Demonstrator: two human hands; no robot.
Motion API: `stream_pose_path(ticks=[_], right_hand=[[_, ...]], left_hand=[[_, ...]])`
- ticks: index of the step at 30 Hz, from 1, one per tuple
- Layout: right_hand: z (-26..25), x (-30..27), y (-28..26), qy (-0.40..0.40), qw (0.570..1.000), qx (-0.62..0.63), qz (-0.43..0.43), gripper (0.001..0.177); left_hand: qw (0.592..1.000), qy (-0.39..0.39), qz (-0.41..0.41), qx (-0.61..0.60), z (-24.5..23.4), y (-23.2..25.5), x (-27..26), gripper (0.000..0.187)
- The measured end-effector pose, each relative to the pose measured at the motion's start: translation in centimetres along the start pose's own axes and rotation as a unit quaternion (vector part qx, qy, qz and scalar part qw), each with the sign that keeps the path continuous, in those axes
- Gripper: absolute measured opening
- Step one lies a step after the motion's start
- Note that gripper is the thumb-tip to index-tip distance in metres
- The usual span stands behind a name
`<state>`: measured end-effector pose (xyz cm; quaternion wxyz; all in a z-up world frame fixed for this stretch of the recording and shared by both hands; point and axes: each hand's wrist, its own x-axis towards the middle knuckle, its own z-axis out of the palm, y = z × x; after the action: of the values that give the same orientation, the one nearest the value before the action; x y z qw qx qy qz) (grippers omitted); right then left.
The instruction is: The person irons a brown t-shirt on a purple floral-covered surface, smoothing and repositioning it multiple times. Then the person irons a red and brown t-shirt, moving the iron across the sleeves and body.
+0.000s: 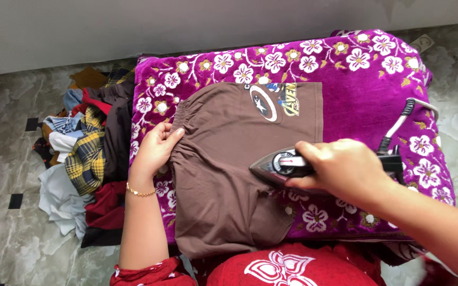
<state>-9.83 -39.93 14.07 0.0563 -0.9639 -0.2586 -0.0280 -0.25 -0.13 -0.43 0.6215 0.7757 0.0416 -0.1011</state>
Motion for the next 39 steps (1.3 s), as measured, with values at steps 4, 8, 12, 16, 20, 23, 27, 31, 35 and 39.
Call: stream_pose_path(ticks=[4, 8, 12, 16, 20, 23, 27, 31, 35, 39], right_hand=[[1.2, 2.3, 2.9, 0.028, 0.998, -0.046, 0.014, 0.059], [2.0, 9.5, 6.5, 0.089, 0.994, -0.064, 0.017, 0.066], [2.4, 14.8, 8.6, 0.045, 0.994, -0.054, 0.079, 0.074], [1.6, 13.3, 8.0, 0.015, 0.998, -0.032, 0.053, 0.075], [0.0, 7.3, 4.0, -0.09, 0.993, -0.01, 0.078, 0.068], [-0.4, 3.7, 1.3, -0.078, 0.996, -0.003, 0.049, 0.065], [0.6, 3.0, 0.7, -0.021, 1.0, -0.009, 0.02, 0.061], [2.2, 8.0, 1.5, 0.059, 0.998, -0.031, 0.001, 0.067], [2.9, 16.5, 2.0, 0.105, 0.994, -0.011, 0.04, 0.066], [2.7, 20.8, 2.1, 0.045, 0.996, 0.035, 0.075, 0.065]], left_hand=[[0.998, 0.019, -0.009, 0.052, 0.5, 0.6, -0.3, 0.033], [1.0, 0.014, 0.005, 0.016, 0.5, 0.5, -0.1, 0.034], [0.999, 0.018, -0.005, 0.028, 0.1, 0.2, -0.1, 0.032], [1.0, 0.001, -0.008, -0.014, 0.0, 0.1, 0.1, 0.029], [1.0, -0.005, -0.003, -0.006, -0.1, 0.1, 0.0, 0.028], [1.0, -0.01, 0.002, -0.003, 0.0, 0.3, -0.1, 0.027], [1.0, -0.013, 0.002, -0.004, 0.1, 0.3, -0.1, 0.027], [1.0, -0.009, 0.001, 0.002, 0.0, -0.1, -0.1, 0.028], [1.0, 0.001, 0.004, -0.003, -0.1, -0.4, 0.2, 0.03], [1.0, 0.008, 0.009, 0.024, -0.3, -0.4, 0.4, 0.032]])
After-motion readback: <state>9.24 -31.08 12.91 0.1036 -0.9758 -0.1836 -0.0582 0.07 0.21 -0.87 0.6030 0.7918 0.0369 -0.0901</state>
